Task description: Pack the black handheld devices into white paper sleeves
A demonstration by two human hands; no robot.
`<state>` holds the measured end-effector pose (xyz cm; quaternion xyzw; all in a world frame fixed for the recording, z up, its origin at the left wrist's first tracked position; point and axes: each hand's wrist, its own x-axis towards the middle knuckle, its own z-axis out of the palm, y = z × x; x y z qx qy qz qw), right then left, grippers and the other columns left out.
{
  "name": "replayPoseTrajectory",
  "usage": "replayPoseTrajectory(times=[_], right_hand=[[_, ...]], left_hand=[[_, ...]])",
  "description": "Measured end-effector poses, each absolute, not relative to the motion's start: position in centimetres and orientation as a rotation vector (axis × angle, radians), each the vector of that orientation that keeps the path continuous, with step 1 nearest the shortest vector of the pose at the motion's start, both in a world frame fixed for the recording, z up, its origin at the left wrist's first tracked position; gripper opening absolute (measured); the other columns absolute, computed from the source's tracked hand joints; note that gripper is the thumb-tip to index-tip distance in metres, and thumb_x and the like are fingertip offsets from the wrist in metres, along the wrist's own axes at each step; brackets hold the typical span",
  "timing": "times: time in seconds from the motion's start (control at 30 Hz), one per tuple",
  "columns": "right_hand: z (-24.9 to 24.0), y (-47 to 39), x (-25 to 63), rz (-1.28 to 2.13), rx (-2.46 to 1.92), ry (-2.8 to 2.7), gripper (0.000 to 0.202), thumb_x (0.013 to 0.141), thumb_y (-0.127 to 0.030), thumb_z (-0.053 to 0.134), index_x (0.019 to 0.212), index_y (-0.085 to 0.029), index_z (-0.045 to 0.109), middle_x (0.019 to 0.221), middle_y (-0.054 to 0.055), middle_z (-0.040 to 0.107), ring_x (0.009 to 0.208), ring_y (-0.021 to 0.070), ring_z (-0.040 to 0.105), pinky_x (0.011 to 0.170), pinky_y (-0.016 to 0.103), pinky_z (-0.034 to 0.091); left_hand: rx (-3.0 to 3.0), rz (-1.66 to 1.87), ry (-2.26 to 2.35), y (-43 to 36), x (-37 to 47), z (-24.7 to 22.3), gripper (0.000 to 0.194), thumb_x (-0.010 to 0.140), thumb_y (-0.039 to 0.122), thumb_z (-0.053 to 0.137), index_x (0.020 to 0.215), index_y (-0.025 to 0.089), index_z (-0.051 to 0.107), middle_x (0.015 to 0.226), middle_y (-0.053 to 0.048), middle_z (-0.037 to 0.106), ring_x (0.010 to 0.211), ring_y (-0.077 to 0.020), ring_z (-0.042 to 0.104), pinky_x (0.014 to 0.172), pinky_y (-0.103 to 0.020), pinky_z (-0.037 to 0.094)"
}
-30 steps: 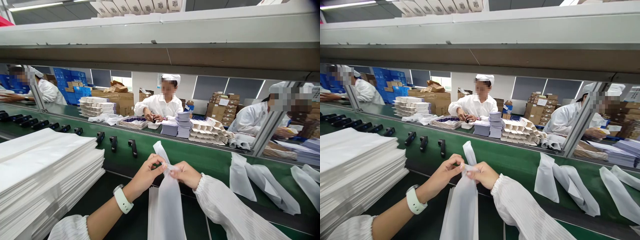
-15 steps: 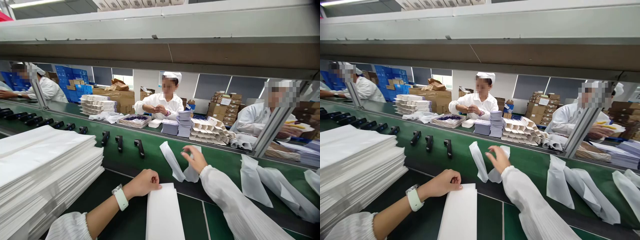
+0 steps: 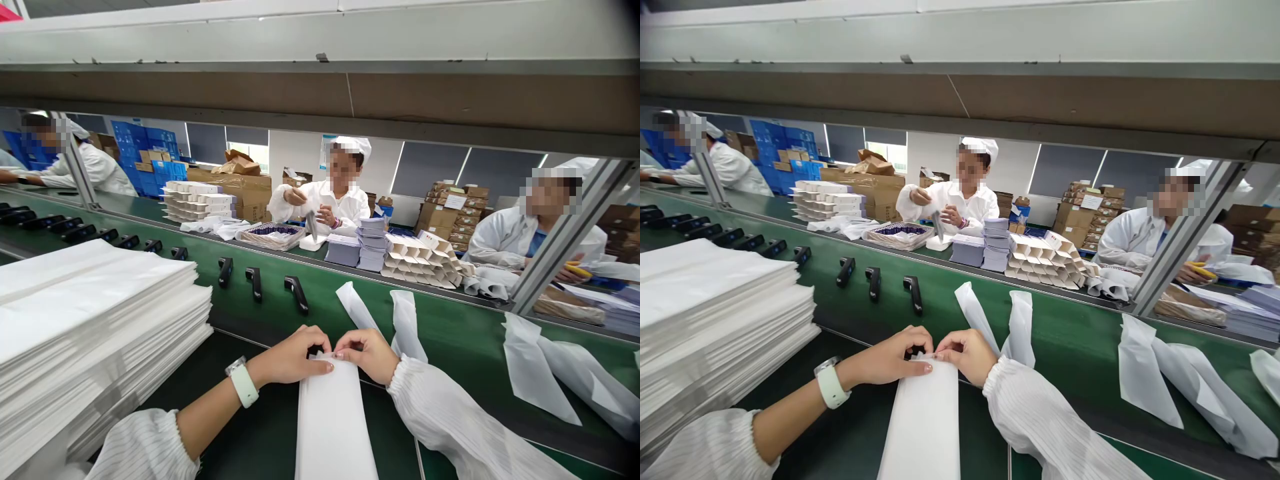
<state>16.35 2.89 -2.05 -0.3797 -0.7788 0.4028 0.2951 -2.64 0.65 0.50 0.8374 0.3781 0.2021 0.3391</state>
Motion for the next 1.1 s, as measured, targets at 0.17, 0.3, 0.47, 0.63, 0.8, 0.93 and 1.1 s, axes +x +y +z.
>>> replayPoseTrajectory(times=[0.17, 0.3, 0.47, 0.63, 0.8, 0.93, 1.1], right_hand=[[-1.6, 3.1, 16.8, 1.091, -0.819, -2.25, 0.032, 0.075, -0.038, 0.046, 0.057, -0.014, 0.055, 0.074, 0.004, 0.056, 0.073, 0.013, 0.049, 0.066, 0.024, 0.038], [-1.9, 3.2, 16.7, 1.181, -0.79, -2.26, 0.039, 0.077, -0.043, 0.041, 0.053, -0.013, 0.051, 0.074, 0.003, 0.054, 0.065, 0.01, 0.046, 0.06, 0.022, 0.037], [-2.1, 3.4, 17.0, 1.274, -0.78, -2.213, 0.04, 0.076, -0.047, 0.038, 0.067, -0.013, 0.058, 0.081, 0.004, 0.054, 0.067, 0.0105, 0.048, 0.062, 0.023, 0.038], [-1.0, 5.7, 16.3, 1.068, -1.013, -2.155, 0.044, 0.079, -0.046, 0.032, 0.061, -0.014, 0.055, 0.08, 0.004, 0.057, 0.074, 0.0127, 0.053, 0.065, 0.023, 0.041], [-1.9, 11.4, 12.4, 0.727, -1.356, -1.819, 0.031, 0.068, -0.04, 0.051, 0.089, -0.017, 0.051, 0.081, 0.004, 0.055, 0.082, 0.0176, 0.051, 0.077, 0.033, 0.036], [-3.7, 14.0, 10.2, 0.815, -1.384, -1.717, 0.048, 0.05, -0.015, 0.067, 0.095, -0.02, 0.051, 0.082, 0.004, 0.056, 0.09, 0.0221, 0.05, 0.083, 0.038, 0.032], [-2.7, 12.5, 11.9, 1.102, -1.271, -1.603, 0.051, 0.07, -0.02, 0.05, 0.117, -0.017, 0.032, 0.08, 0.005, 0.059, 0.078, 0.0179, 0.057, 0.07, 0.034, 0.044]], left_hand=[[2.098, 0.523, 0.805, 1.0, -2.6, 0.4, 0.026, 0.078, 0.04, 0.044, 0.075, 0.016, 0.054, 0.087, -0.002, 0.045, 0.082, -0.0134, 0.042, 0.071, -0.022, 0.033], [2.027, 0.571, 0.787, 1.2, -2.6, 0.4, 0.034, 0.08, 0.042, 0.037, 0.066, 0.013, 0.05, 0.081, -0.001, 0.044, 0.076, -0.0118, 0.043, 0.07, -0.022, 0.034], [2.065, 0.557, 0.793, 1.3, -2.8, 0.3, 0.038, 0.081, 0.042, 0.036, 0.059, 0.013, 0.049, 0.081, -0.002, 0.046, 0.076, -0.0126, 0.043, 0.07, -0.023, 0.034], [2.166, 0.638, 0.85, 1.0, -2.7, 0.3, 0.026, 0.079, 0.035, 0.043, 0.067, 0.016, 0.055, 0.086, -0.002, 0.05, 0.087, -0.0146, 0.042, 0.078, -0.025, 0.031], [2.245, 0.798, 0.865, 0.2, -1.8, 0.6, 0.018, 0.073, 0.028, 0.052, 0.061, 0.016, 0.053, 0.082, -0.001, 0.054, 0.086, -0.0146, 0.041, 0.077, -0.025, 0.033], [2.229, 0.773, 0.815, -0.1, -1.8, 0.6, 0.028, 0.074, 0.024, 0.051, 0.049, 0.015, 0.042, 0.067, 0.0, 0.055, 0.079, -0.0133, 0.041, 0.071, -0.022, 0.034], [2.228, 0.672, 0.835, 0.2, -2.1, 0.3, 0.021, 0.074, 0.031, 0.052, 0.06, 0.015, 0.05, 0.063, 0.001, 0.047, 0.071, -0.0121, 0.04, 0.065, -0.022, 0.033]])
